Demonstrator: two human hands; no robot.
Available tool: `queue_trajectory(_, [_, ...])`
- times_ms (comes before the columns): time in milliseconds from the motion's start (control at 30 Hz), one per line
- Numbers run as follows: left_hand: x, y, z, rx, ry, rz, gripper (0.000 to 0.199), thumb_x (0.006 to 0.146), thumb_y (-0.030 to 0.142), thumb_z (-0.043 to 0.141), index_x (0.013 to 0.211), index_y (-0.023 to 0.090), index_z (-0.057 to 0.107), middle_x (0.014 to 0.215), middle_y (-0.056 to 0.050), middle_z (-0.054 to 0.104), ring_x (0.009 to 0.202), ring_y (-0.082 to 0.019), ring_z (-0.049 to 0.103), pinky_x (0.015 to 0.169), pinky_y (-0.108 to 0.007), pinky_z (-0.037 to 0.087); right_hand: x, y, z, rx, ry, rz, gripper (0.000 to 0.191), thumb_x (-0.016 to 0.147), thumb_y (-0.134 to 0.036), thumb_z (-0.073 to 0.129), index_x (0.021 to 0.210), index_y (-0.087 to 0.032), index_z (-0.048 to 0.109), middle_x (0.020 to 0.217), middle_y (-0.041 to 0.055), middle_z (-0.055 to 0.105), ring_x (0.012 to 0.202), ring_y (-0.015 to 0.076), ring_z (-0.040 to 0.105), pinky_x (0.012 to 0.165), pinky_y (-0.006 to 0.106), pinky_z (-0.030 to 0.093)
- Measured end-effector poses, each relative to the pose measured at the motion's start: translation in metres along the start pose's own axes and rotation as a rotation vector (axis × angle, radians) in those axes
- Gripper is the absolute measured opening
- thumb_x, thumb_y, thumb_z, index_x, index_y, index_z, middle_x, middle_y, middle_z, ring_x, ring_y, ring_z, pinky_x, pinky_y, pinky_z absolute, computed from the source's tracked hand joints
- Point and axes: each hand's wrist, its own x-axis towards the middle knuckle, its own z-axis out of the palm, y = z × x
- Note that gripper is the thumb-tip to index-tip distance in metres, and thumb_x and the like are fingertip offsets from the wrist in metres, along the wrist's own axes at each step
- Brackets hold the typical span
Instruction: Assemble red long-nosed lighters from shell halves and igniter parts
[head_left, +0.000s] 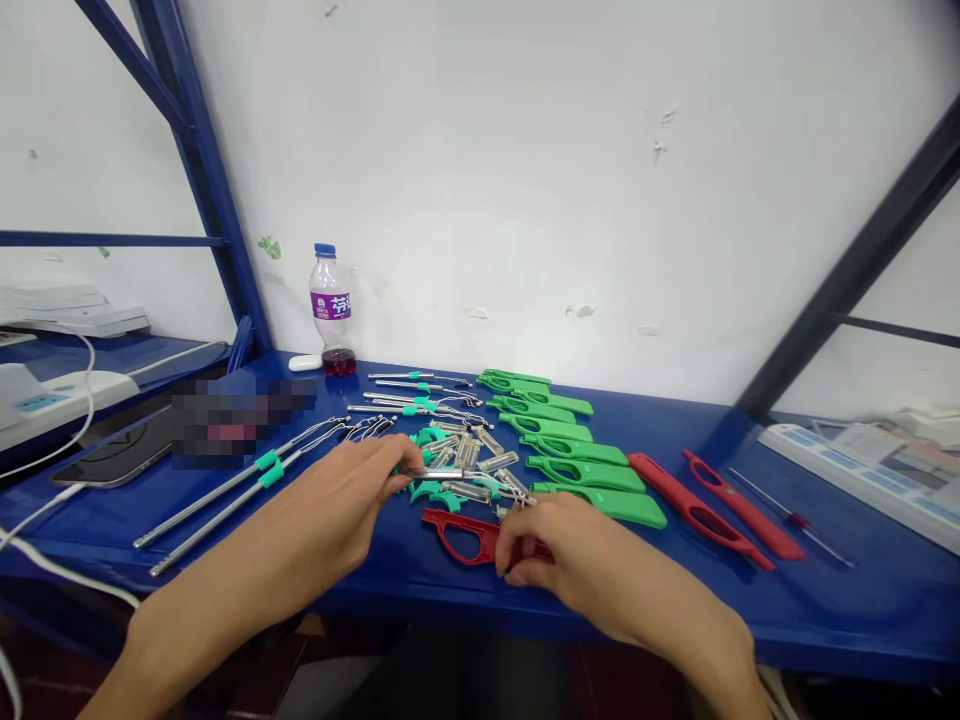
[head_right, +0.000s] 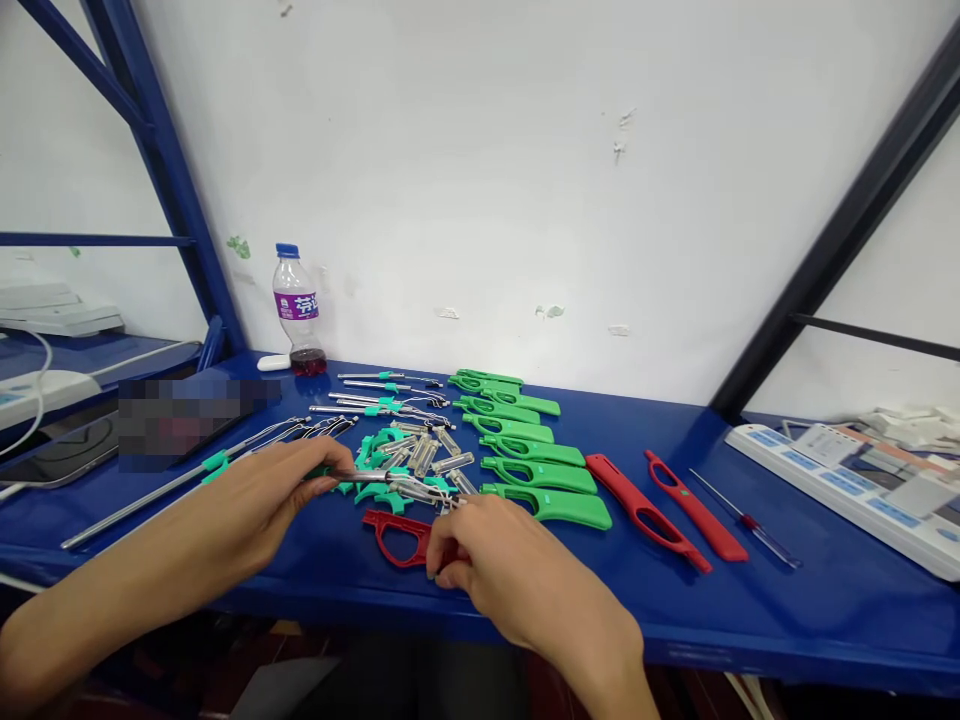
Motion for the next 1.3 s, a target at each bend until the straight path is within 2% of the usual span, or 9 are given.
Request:
queue_trajectory(67, [-0.001, -0.001, -0.001, -0.038, -0.055, 0.006, 0.021, 0.114, 0.029, 0.039, 0.119, 0.033, 0.059, 0.114, 0.0, 0.071, 0.102, -0.022, 0.067, 0.086, -0.032, 0.048, -0.004, 0.005, -0.004, 0.029, -0.026, 0.014, 0.018, 0.09, -0.012, 0.077, 0.096, -0.027, 0.084, 0.098, -0.0004, 0.079, 0.091, 0.0172, 0.07, 0.077, 0.025, 0.047])
queue_trajectory(200, [0.001, 0.004, -0.004, -0.087, -0.102, -0.003, 0.023, 0.113, 0.027, 0.042, 0.116, 0.033, 0.063, 0.11, 0.001, 0.074, 0.1, -0.021, 0.07, 0.084, -0.031, 0.048, -0.014, 0.016, -0.016, 0.028, -0.061, 0.034, 0.016, 0.081, -0.027, 0.092, 0.096, -0.029, 0.086, 0.105, 0.0003, 0.08, 0.102, 0.0223, 0.071, 0.084, 0.027, 0.049])
queue_trajectory(333, [0.002, 0.008, -0.002, -0.069, -0.163, -0.017, 0.024, 0.11, 0.024, 0.043, 0.113, 0.032, 0.066, 0.106, 0.0, 0.076, 0.095, -0.023, 0.072, 0.08, -0.032, 0.049, -0.022, 0.024, -0.027, 0.109, -0.096, 0.087, 0.011, 0.079, -0.025, 0.092, 0.086, -0.027, 0.083, 0.093, -0.0018, 0.081, 0.089, 0.0209, 0.073, 0.075, 0.027, 0.05])
queue_trajectory(433, [0.001, 0.008, 0.003, -0.077, -0.214, -0.02, 0.024, 0.108, 0.021, 0.045, 0.11, 0.031, 0.067, 0.107, 0.0, 0.076, 0.095, -0.023, 0.072, 0.079, -0.032, 0.048, -0.027, 0.029, -0.031, 0.176, -0.095, 0.139, 0.015, 0.079, -0.026, 0.091, 0.087, -0.025, 0.078, 0.091, -0.0025, 0.081, 0.088, 0.0202, 0.073, 0.071, 0.026, 0.049])
queue_trajectory(633, [0.001, 0.01, 0.015, -0.096, -0.313, -0.008, 0.029, 0.109, 0.016, 0.043, 0.107, 0.031, 0.068, 0.111, 0.0, 0.072, 0.095, -0.02, 0.068, 0.082, -0.032, 0.045, -0.024, 0.031, -0.027, 0.151, -0.053, 0.131, 0.024, 0.08, -0.021, 0.09, 0.086, -0.024, 0.067, 0.086, -0.0043, 0.077, 0.082, 0.0174, 0.07, 0.067, 0.025, 0.045])
queue_trajectory(867, [-0.001, 0.007, 0.019, -0.057, -0.326, -0.006, 0.027, 0.111, 0.023, 0.046, 0.106, 0.032, 0.071, 0.108, -0.001, 0.07, 0.096, -0.021, 0.067, 0.083, -0.033, 0.044, -0.018, 0.031, -0.023, 0.145, -0.046, 0.099, 0.024, 0.081, -0.012, 0.086, 0.087, -0.023, 0.065, 0.082, -0.0049, 0.077, 0.077, 0.0158, 0.071, 0.063, 0.024, 0.045])
queue_trajectory(967, [-0.002, 0.009, 0.022, -0.036, -0.303, 0.015, 0.021, 0.11, 0.025, 0.05, 0.113, 0.033, 0.07, 0.116, -0.001, 0.069, 0.103, -0.023, 0.067, 0.086, -0.034, 0.044, -0.018, 0.031, -0.023, 0.143, -0.047, 0.095, 0.022, 0.082, -0.011, 0.084, 0.088, -0.023, 0.065, 0.081, -0.0046, 0.076, 0.077, 0.0159, 0.072, 0.064, 0.024, 0.046])
queue_trajectory(1167, [0.006, 0.02, 0.025, -0.05, -0.33, 0.068, 0.021, 0.109, 0.018, 0.05, 0.108, 0.03, 0.067, 0.111, 0.0, 0.068, 0.099, -0.022, 0.066, 0.084, -0.033, 0.043, -0.017, 0.037, -0.021, 0.137, -0.046, 0.074, 0.023, 0.081, -0.012, 0.085, 0.089, -0.023, 0.067, 0.083, -0.0041, 0.076, 0.078, 0.0164, 0.072, 0.066, 0.024, 0.048])
queue_trajectory(1300, [0.01, 0.019, 0.026, -0.055, -0.317, 0.084, 0.021, 0.108, 0.016, 0.051, 0.105, 0.029, 0.068, 0.109, 0.0, 0.069, 0.098, -0.022, 0.066, 0.083, -0.033, 0.043, -0.017, 0.036, -0.021, 0.129, -0.042, 0.074, 0.023, 0.082, -0.011, 0.085, 0.089, -0.023, 0.067, 0.082, -0.0045, 0.076, 0.079, 0.0162, 0.072, 0.067, 0.024, 0.049])
